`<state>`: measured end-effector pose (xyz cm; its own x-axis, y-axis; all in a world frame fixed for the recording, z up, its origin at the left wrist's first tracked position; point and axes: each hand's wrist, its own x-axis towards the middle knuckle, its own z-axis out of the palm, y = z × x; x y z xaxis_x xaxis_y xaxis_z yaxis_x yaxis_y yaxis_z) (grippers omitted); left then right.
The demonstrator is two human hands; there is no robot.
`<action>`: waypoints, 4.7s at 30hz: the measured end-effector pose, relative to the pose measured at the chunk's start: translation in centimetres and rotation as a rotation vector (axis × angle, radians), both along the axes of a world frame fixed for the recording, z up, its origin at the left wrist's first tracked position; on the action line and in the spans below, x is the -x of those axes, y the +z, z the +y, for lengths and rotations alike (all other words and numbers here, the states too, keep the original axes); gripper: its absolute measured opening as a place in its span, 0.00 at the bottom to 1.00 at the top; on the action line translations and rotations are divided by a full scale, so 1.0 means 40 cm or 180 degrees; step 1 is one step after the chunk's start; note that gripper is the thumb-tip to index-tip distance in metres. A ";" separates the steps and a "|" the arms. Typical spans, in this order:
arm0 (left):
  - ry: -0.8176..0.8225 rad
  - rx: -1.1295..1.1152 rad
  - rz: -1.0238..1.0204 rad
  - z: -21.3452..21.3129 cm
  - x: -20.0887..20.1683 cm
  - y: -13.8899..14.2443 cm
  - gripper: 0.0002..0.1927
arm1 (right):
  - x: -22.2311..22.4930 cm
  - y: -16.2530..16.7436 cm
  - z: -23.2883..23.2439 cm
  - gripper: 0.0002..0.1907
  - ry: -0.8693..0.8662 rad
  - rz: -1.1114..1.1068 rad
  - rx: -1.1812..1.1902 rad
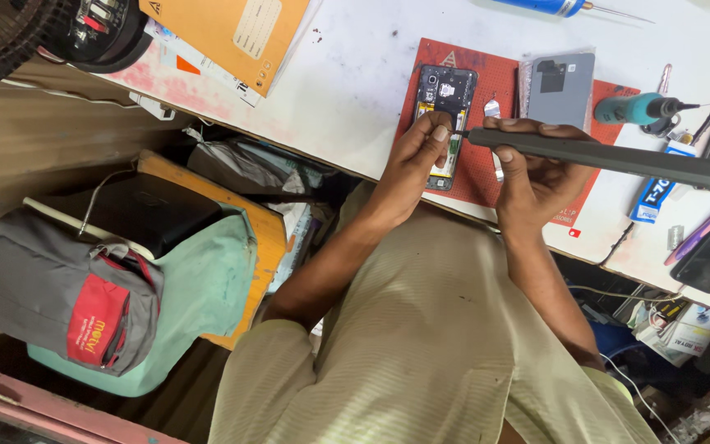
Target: The person applies adhesive to the edges of a disassembled mobile phone and uses a heat gun to warm the device. They then handle the phone's back cover and place it aside.
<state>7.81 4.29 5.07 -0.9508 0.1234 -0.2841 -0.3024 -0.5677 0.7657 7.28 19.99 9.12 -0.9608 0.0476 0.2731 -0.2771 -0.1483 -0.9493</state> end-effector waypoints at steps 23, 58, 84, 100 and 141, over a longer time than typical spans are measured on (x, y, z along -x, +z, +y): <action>0.0057 0.0149 0.0057 -0.004 -0.002 -0.001 0.12 | 0.001 0.000 -0.013 0.21 -0.0027 0.0120 -0.0147; 0.0078 0.1132 0.0599 -0.024 0.017 -0.003 0.09 | 0.016 -0.003 -0.022 0.22 -0.0009 0.0119 -0.0145; 0.0187 0.3142 0.1777 -0.080 0.064 0.091 0.09 | 0.037 -0.002 -0.032 0.22 0.0037 -0.0020 -0.0227; 0.0255 0.3966 0.1897 -0.162 0.125 -0.067 0.22 | 0.126 -0.078 -0.084 0.17 0.0561 -0.0080 -0.1396; 0.1456 0.3351 0.1308 -0.183 0.089 -0.088 0.15 | 0.137 -0.043 -0.132 0.14 0.0724 -0.0086 -0.1999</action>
<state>4.23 -3.03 1.56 -0.8889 -0.3555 0.2890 0.1360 0.3976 0.9074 1.80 14.71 7.42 -0.9350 -0.3172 0.1586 -0.2793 0.3830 -0.8805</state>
